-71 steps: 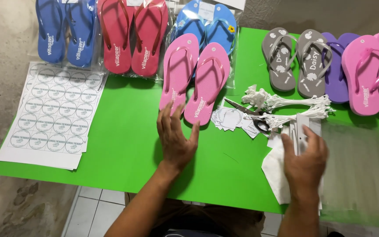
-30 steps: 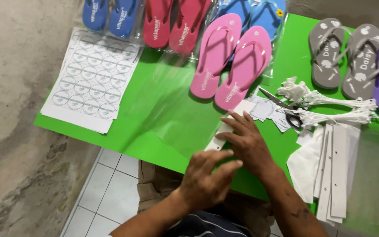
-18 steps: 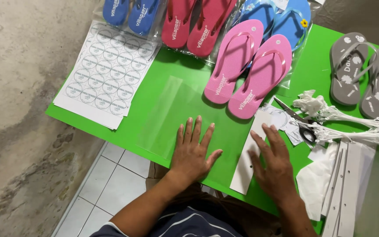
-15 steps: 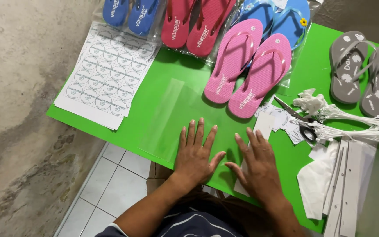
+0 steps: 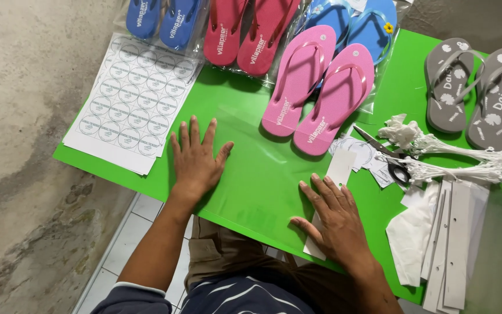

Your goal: The person wipes the surface of several flip-flops using a white cloth, then places a pair of pink flip-flops into a clear plastic bag along with a white cardboard component and seals the bag.

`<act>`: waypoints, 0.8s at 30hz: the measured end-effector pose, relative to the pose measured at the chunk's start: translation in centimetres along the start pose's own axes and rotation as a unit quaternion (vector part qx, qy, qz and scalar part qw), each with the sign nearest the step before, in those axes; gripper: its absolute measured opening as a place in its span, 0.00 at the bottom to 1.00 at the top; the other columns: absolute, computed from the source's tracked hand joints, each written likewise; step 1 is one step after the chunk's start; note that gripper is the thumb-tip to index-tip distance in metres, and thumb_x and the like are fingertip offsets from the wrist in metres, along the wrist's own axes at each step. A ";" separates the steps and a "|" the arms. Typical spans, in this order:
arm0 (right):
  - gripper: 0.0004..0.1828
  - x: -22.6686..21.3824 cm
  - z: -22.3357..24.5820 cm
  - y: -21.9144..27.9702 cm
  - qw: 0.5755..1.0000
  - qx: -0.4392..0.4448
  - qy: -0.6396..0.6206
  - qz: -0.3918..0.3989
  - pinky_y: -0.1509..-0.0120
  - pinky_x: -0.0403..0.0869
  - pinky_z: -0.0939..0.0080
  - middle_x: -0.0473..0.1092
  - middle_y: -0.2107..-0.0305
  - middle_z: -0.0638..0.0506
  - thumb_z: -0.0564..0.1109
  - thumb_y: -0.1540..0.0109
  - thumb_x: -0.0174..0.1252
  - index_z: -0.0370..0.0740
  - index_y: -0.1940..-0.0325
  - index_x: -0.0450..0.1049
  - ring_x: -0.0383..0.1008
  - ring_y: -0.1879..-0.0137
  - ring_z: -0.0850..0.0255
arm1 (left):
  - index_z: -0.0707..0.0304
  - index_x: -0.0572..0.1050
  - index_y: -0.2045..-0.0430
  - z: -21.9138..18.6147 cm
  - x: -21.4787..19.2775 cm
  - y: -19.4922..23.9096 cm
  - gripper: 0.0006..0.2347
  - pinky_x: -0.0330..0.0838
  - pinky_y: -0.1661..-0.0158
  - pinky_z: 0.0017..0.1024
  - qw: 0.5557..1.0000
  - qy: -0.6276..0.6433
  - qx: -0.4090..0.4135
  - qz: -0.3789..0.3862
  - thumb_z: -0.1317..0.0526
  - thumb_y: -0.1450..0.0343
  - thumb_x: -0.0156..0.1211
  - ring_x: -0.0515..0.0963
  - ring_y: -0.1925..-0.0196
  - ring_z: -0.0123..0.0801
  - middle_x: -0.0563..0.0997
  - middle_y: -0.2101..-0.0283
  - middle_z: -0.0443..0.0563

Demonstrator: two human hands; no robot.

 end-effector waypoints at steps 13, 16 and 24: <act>0.38 -4.1 -7.1 -8.9 0.789 0.230 -0.539 -0.183 0.62 0.77 0.68 0.65 0.45 0.35 0.46 0.34 0.64 0.28 0.27 0.55 0.76 0.60 0.61 | 0.60 0.71 0.45 -10.1 0.7 -10.0 0.28 0.68 0.47 0.58 0.963 0.243 0.102 -0.061 0.40 0.31 0.59 0.76 0.47 0.58 0.76 0.53 0.58; 0.45 -2.9 -8.4 -11.4 0.729 0.268 -0.606 -0.172 0.74 0.75 0.68 0.69 0.54 0.40 0.45 0.37 0.68 0.28 0.25 0.49 0.75 0.71 0.62 | 0.55 0.77 0.55 -10.6 1.5 -11.7 0.21 0.71 0.50 0.55 0.967 0.233 0.099 -0.041 0.43 0.34 0.64 0.80 0.51 0.56 0.79 0.60 0.50; 0.17 -5.1 -9.7 -13.0 0.740 0.205 -0.577 -0.278 0.82 0.62 0.71 0.73 0.67 0.47 0.39 0.38 0.70 0.35 0.48 0.72 0.65 0.81 0.72 | 0.39 0.77 0.65 -12.4 -5.3 -7.5 0.10 0.68 0.61 0.31 0.865 0.452 0.107 -0.191 0.48 0.34 0.69 0.77 0.77 0.30 0.85 0.72 0.35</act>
Point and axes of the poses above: each hand's wrist, its own y-axis away from the middle knuckle, its own x-axis out of the palm, z = x × y, the point moved 6 cm from there along -y, towards the middle knuckle
